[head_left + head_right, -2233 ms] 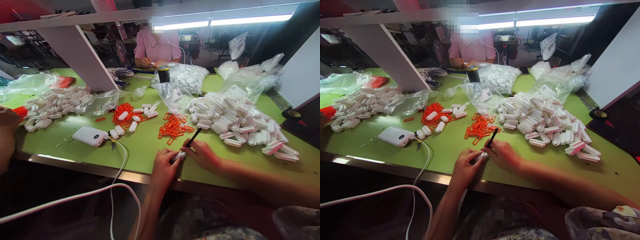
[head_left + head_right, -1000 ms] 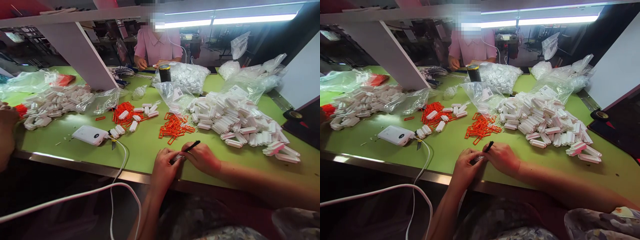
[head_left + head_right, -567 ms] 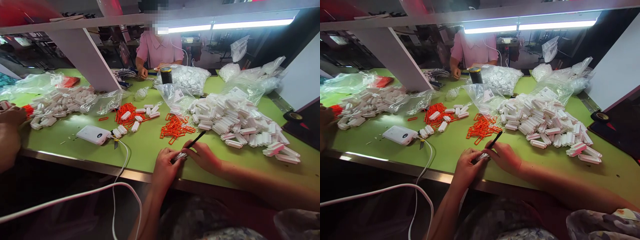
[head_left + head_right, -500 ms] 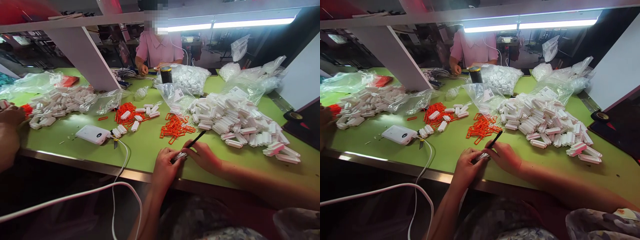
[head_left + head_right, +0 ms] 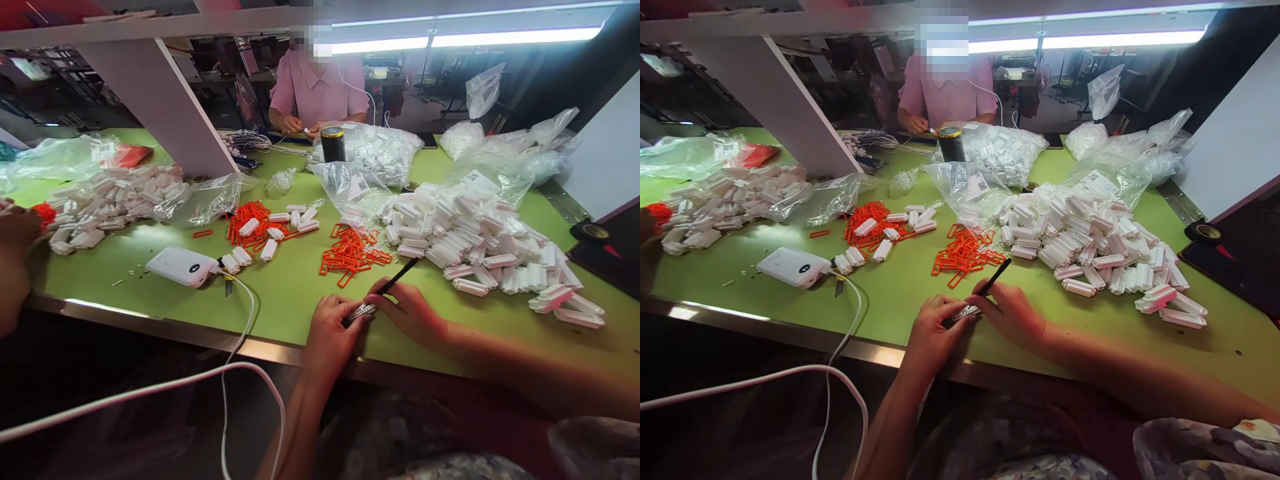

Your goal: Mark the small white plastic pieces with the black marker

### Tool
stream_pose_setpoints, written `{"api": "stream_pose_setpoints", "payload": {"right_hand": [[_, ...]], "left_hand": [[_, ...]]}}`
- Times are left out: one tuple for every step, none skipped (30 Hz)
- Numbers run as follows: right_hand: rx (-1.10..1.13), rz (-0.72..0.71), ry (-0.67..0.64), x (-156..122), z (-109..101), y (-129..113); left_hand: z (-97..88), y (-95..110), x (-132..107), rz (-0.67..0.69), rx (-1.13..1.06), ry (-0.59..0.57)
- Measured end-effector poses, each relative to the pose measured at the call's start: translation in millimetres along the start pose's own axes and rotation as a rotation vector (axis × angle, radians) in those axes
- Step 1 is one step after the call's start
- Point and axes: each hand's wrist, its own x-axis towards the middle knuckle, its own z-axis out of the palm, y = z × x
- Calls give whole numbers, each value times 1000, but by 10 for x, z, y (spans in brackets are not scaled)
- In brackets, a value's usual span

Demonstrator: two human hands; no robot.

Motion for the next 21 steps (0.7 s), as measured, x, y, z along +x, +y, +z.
{"api": "stream_pose_setpoints", "payload": {"right_hand": [[3, 5, 0, 2, 0, -6], [2, 11, -2, 4, 1, -12], [0, 17, -6, 4, 2, -16], [-3, 22, -7, 4, 3, -20], [-6, 22, -5, 3, 5, -22], [-7, 20, -1, 1, 7, -22], [-9, 17, 1, 0, 8, -20], [-13, 15, 3, -2, 10, -17], [-20, 15, 2, -3, 11, -12], [-29, 17, -2, -4, 11, -6], [-39, 17, -7, -5, 10, -1], [-50, 13, -10, -6, 9, 4], [-62, 3, -14, -8, 8, 6], [-73, -13, -19, -9, 6, 4], [-87, -35, -24, -11, 5, -2], [-105, -58, -31, -12, 4, -15], [-126, -83, -44, -13, 4, -33], [-150, -112, -60, -14, 5, -55], [-177, -144, -73, -15, 7, -79], [-205, -175, -84, -15, 9, -102], [-230, -201, -94, -14, 11, -120]], "left_hand": [[-1, 3, 0, 0, 0, 0], [-2, 7, 0, -1, 1, 0], [-2, 10, 0, -1, 2, 0], [-3, 12, 0, -1, 3, 2], [-3, 14, 0, -1, 5, 3], [-2, 14, 0, 0, 6, 4], [-1, 14, -1, 1, 8, 5], [0, 13, -1, 2, 8, 5], [1, 11, -1, 3, 8, 4], [1, 10, -1, 4, 9, 3], [1, 9, -1, 4, 9, 3], [1, 9, -1, 4, 10, 3], [-1, 10, -1, 4, 11, 2], [-3, 12, 0, 3, 12, 1], [-6, 16, 1, 1, 13, 0], [-8, 20, 2, -2, 13, -2], [-10, 25, 4, -5, 14, -3], [-12, 30, 7, -7, 17, -3], [-12, 35, 9, -7, 21, -1], [-13, 38, 12, -7, 27, 3], [-12, 41, 15, -7, 32, 7]]}}
